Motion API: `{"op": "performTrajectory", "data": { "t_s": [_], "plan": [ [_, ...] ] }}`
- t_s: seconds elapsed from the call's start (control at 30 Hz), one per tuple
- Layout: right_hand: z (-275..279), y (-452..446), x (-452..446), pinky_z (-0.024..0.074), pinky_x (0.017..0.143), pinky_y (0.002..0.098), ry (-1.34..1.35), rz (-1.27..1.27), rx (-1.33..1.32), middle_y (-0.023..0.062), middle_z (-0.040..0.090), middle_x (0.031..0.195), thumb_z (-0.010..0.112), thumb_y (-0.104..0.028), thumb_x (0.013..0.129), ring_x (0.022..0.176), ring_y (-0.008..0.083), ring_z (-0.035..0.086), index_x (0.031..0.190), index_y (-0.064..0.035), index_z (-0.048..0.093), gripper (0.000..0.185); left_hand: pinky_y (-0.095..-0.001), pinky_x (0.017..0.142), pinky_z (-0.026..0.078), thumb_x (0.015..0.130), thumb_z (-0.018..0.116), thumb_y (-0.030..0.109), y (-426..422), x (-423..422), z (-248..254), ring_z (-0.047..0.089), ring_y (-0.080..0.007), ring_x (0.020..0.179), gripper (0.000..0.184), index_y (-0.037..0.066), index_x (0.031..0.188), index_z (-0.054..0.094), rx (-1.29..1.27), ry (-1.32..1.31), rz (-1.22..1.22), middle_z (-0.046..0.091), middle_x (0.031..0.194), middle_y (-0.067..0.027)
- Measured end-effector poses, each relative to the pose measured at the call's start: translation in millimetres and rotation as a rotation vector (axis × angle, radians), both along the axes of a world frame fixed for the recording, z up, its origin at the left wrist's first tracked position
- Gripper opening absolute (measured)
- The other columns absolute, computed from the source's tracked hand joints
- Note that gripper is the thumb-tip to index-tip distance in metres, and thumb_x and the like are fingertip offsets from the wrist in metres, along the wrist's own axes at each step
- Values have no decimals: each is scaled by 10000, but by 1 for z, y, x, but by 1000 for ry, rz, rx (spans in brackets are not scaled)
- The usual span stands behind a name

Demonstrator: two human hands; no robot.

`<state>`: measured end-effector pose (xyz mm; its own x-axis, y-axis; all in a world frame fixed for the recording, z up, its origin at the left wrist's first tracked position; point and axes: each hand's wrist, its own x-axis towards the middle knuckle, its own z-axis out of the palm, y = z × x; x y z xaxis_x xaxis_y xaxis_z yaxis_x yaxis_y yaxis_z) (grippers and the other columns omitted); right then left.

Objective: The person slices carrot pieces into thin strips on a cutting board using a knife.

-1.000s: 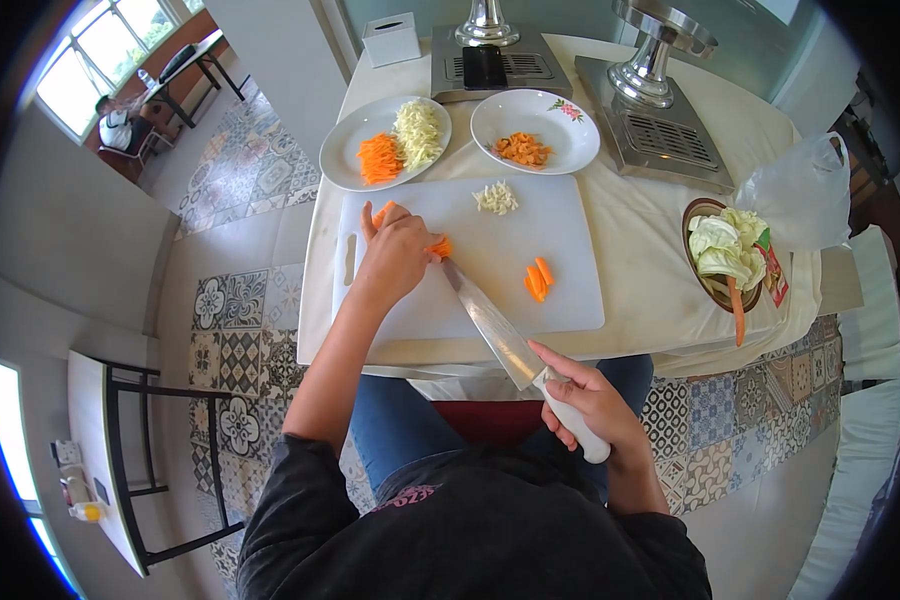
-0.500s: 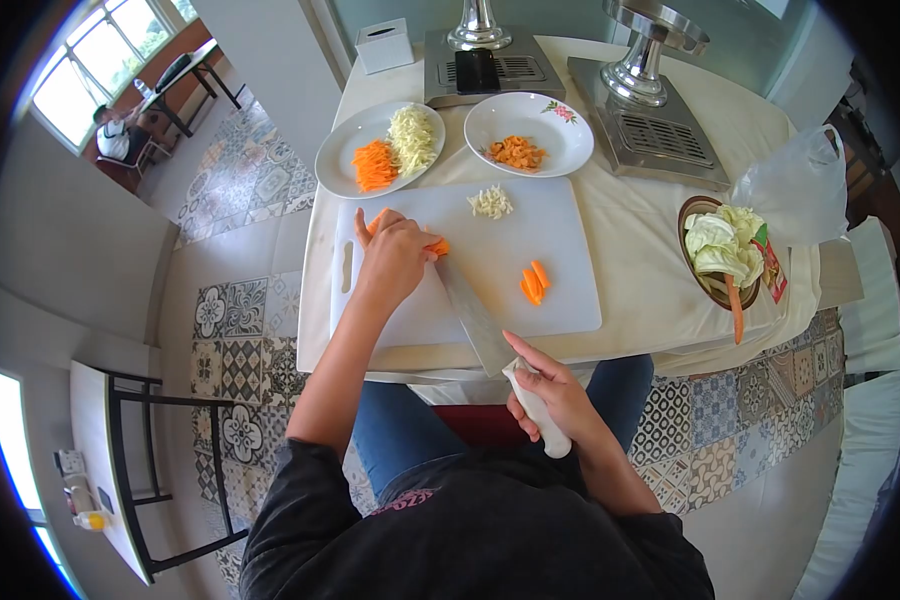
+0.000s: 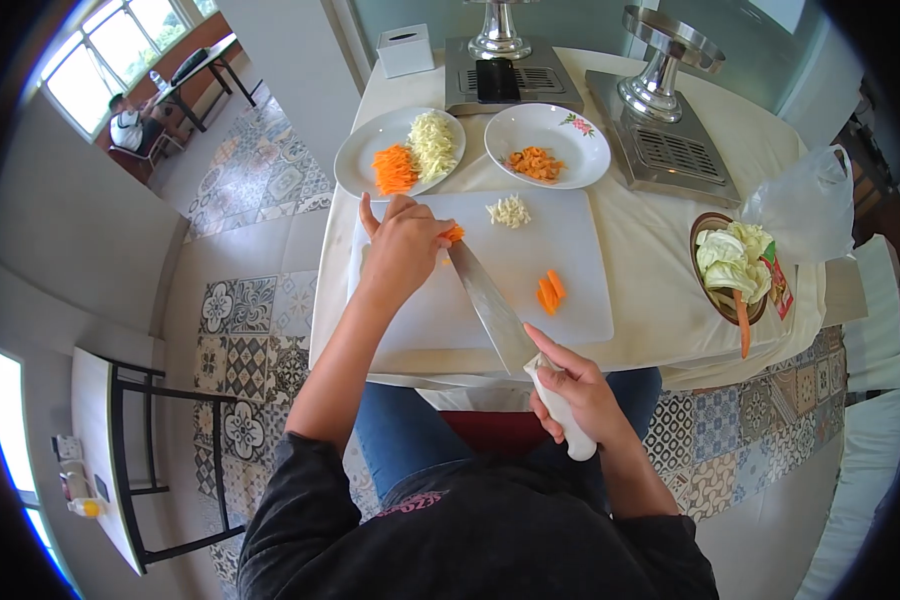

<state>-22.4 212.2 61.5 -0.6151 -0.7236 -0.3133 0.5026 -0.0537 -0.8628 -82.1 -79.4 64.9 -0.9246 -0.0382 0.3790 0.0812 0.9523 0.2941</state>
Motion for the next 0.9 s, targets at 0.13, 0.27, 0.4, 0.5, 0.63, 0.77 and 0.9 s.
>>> {"op": "performTrajectory", "data": {
  "t_s": [0.13,0.27,0.4,0.5,0.63,0.77,0.9],
  "plan": [
    [28,-44,-41,435,407,278,104,2,31,83,577,672,475,-162,1028,459,130,519,1581,-122,280,588,-694,1142,70,798,770,142,-45,-41,33,540,-223,1148,210,221,989,811,4,-78,71,714,943,4],
    [33,-108,-80,420,405,268,103,-16,-24,80,569,672,481,-179,1020,466,117,499,1583,-105,266,607,-699,1137,59,820,769,145,-101,-93,41,518,-233,1206,212,236,1008,806,-52,-202,145,726,1054,19],
    [32,-144,-101,421,424,257,63,4,-62,70,564,701,479,-201,1021,492,107,493,1599,-110,203,647,-717,1128,49,835,760,168,-137,-122,24,509,-242,1228,200,253,1009,805,-56,-224,149,724,1084,48],
    [28,-155,-110,420,436,245,3,-19,-63,72,559,724,472,-196,1025,505,103,491,1604,-111,180,654,-719,1130,50,844,752,175,-146,-136,11,510,-239,1228,189,265,1002,805,-91,-221,164,723,1079,67],
    [22,-153,-114,412,438,235,-21,-21,-90,74,556,733,463,-197,1031,508,99,485,1605,-115,175,648,-728,1130,50,863,732,179,-150,-148,-1,511,-232,1225,176,272,995,803,-156,-186,159,716,1044,60],
    [17,-132,-104,405,433,234,-38,-11,-62,74,554,730,470,-210,1033,502,100,481,1603,-124,193,639,-718,1131,71,902,688,169,-150,-147,-12,510,-227,1222,191,267,1032,788,-244,-228,165,683,1032,43],
    [20,-105,-92,426,453,268,-45,-7,-45,65,556,712,492,-227,1022,512,115,498,1601,-107,192,663,-696,1116,122,943,627,133,-152,-142,-20,500,-222,1231,254,267,1118,754,-160,-204,149,653,1048,26]
  ]
}}
